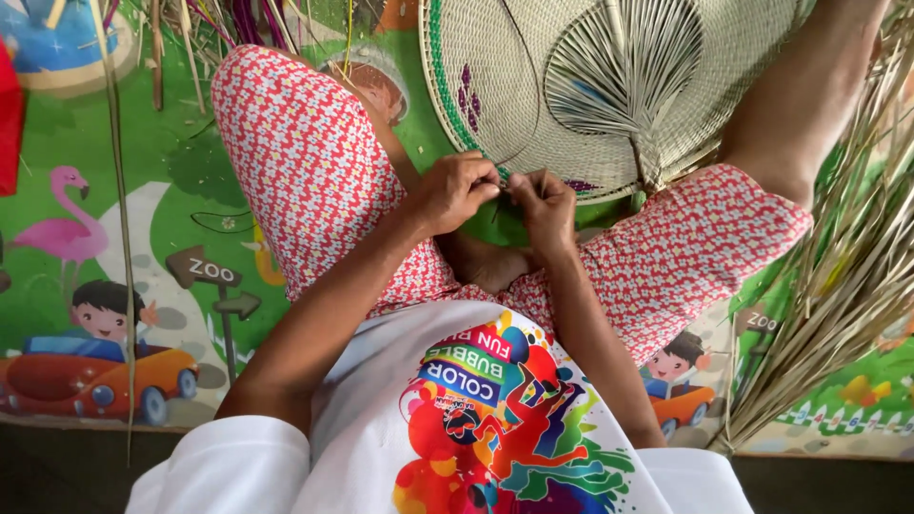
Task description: The person weaves a decorative thread into a hand fan by pressing a stick into the fan to create a pattern, then pulling the thread through the fan with both hands. The fan is held steady with one hand while the thread is pulled through.
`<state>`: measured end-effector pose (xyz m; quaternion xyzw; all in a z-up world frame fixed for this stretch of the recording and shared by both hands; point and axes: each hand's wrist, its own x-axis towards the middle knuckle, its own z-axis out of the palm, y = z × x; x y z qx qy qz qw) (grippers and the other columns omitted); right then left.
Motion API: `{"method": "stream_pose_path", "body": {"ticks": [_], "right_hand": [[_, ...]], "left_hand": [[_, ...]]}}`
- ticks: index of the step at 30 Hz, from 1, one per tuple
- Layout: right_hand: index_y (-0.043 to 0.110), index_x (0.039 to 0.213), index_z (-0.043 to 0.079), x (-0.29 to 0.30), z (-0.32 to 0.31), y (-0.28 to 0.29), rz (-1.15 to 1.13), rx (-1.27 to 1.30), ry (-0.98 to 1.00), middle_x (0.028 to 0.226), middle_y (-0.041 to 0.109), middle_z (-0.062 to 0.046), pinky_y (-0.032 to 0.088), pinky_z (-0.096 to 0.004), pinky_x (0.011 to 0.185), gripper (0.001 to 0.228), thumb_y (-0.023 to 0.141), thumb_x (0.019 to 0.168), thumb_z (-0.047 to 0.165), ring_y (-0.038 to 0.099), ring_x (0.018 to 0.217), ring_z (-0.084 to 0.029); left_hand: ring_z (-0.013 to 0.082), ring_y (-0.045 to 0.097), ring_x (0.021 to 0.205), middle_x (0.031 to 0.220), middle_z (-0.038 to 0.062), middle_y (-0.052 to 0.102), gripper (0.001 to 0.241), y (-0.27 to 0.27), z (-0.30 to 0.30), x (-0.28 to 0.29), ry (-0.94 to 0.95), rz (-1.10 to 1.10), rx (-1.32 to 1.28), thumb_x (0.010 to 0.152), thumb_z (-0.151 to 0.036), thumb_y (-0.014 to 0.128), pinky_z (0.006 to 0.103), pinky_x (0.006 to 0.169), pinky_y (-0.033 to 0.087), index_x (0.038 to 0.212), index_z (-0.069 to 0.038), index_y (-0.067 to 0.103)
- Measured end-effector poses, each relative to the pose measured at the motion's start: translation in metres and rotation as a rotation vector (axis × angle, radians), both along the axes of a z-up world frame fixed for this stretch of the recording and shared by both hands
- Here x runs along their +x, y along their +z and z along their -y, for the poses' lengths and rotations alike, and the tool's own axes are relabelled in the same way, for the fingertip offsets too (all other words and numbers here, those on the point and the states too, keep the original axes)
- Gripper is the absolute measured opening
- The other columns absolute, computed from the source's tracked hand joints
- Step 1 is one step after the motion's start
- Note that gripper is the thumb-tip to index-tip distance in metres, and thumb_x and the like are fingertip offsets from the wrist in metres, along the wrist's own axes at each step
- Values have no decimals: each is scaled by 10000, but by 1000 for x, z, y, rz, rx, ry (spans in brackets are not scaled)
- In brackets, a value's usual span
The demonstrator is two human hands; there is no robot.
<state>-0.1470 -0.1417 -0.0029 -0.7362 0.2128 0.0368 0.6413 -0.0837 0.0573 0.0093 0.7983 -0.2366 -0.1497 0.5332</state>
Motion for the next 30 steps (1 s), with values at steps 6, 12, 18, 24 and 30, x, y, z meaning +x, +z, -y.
{"method": "stream_pose_path", "body": {"ticks": [6,12,18,24,30], "right_hand": [[526,962,148,17,51,3,-51,116,-403,678,544,-37,328,-202,341,354,540,1064,486,388,409,-53],[599,1116,107,24,14,23,280,-127,-316,854,597,-30,469,-189,607,357,341,1141,352,565,674,-78],[672,1127,44,32,17,9,227,95,-264,625,525,-43,496,-203,440,367,452,1116,338,561,469,-112],[599,1120,-7,43,21,-7,-63,638,-512,940,691,-189,669,-318,681,132,636,998,28,734,772,-268],[526,1073,40,59,13,-40,-41,703,-529,963,700,-228,684,-352,689,78,585,1025,57,767,833,-345]], "left_hand": [[153,670,903,970,15,611,77,73,-124,65,652,-38,-209,1115,-92,611,255,878,525,1054,-124,578],[207,624,841,924,61,615,80,124,-122,80,495,108,-25,1077,-47,613,349,803,475,1013,-88,590],[260,578,779,878,106,617,84,148,-109,85,321,248,146,1039,-2,614,442,727,422,972,-52,601],[241,598,769,932,117,606,163,29,-57,82,111,3,332,967,-31,701,400,685,508,843,-61,600],[479,323,1498,1617,273,364,320,9,-24,44,-228,139,853,1079,-171,448,604,1201,308,838,-6,579]]}}
